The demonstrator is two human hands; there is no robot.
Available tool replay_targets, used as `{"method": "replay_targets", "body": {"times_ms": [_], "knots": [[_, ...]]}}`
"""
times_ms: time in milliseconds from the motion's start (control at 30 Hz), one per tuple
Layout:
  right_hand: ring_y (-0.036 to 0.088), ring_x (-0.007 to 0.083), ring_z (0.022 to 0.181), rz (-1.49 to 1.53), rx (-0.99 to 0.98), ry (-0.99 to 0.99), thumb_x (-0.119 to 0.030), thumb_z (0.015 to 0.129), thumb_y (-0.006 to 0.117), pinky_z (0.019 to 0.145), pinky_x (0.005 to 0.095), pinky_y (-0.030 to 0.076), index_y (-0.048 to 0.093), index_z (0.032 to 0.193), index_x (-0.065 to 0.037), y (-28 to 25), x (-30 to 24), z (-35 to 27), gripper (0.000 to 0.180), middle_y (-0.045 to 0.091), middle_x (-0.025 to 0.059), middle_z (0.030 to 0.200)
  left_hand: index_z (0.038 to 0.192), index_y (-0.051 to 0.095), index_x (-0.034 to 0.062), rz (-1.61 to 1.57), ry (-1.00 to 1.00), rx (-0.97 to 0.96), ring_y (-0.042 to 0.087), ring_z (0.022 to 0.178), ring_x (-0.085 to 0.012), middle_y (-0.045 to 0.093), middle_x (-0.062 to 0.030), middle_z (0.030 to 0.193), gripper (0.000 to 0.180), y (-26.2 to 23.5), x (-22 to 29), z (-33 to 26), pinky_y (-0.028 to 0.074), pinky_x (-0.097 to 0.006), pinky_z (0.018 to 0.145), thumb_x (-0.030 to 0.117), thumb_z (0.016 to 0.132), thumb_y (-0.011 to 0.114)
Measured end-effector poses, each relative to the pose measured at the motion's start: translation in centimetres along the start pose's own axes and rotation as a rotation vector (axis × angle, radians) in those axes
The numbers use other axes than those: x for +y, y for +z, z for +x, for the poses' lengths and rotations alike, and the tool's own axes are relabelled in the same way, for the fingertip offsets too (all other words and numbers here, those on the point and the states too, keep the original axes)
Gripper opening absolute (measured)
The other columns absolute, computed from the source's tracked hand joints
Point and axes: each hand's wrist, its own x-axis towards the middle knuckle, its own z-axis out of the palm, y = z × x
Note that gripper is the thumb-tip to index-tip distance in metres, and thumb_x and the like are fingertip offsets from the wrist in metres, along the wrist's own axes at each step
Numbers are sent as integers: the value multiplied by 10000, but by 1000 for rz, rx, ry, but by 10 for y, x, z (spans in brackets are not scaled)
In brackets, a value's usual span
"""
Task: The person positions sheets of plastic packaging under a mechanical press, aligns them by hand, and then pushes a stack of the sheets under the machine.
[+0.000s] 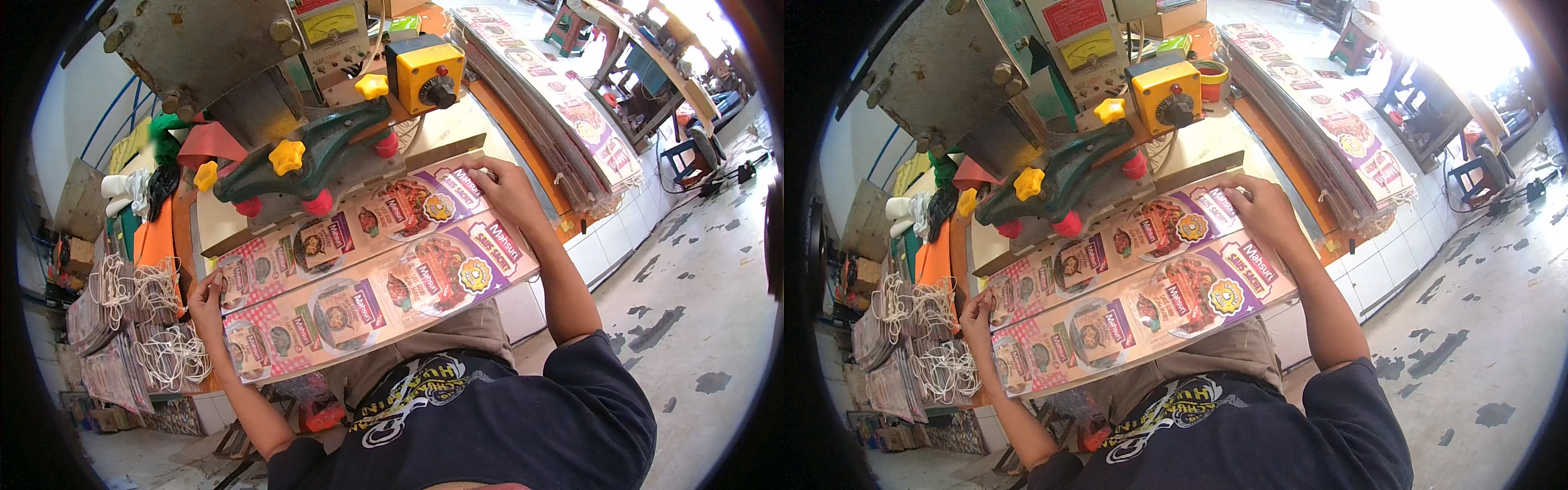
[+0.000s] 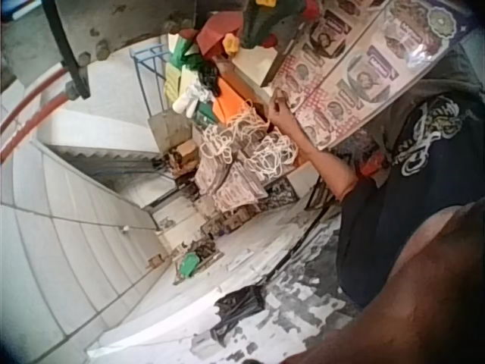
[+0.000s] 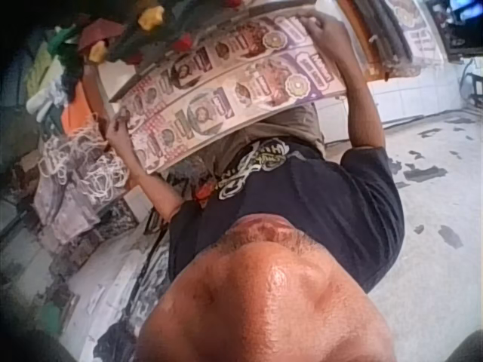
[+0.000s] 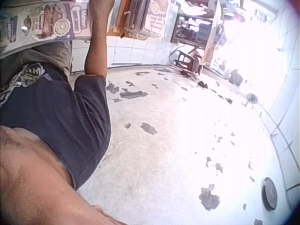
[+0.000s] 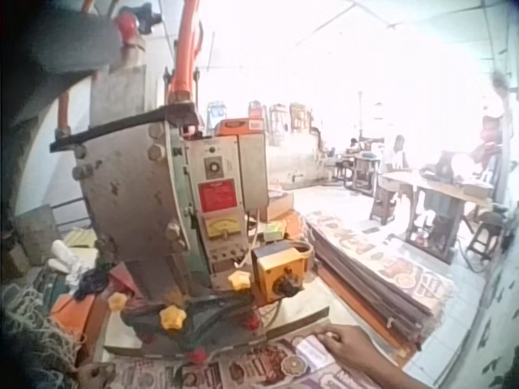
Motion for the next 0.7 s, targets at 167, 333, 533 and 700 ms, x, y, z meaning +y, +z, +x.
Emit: {"method": "replay_targets", "body": {"times_ms": [167,333,533,700], "knots": [[707,210,903,0,-4,17,-194,946,626,817,323,523,699,1118,-10,1,4,0,262,739,152,1031,1196,681,-51,-1,-8,-20,563,761,-49,661,-5,868,346,-1,-2,2,444,-200,688,212,971,669],[705,208,921,5,-15,44,-189,946,623,832,320,519,698,1107,-2,2,2,1,258,738,148,1051,1203,678,-52,-11,-25,-23,579,783,-58,677,-20,901,376,-1,-3,2,460,-209,714,240,965,679],[701,201,914,8,9,-11,-177,947,618,828,316,518,697,1109,3,4,10,2,255,738,148,1048,1212,672,-51,-29,-27,-25,608,828,-78,694,-44,950,360,0,0,2,480,-224,758,214,968,669],[695,183,862,21,9,-2,-180,950,625,795,308,520,695,1144,-6,3,2,1,270,741,149,1012,1208,675,-50,10,-40,-30,614,851,-81,705,-56,984,361,-6,-8,3,480,-219,764,223,972,667]]}}
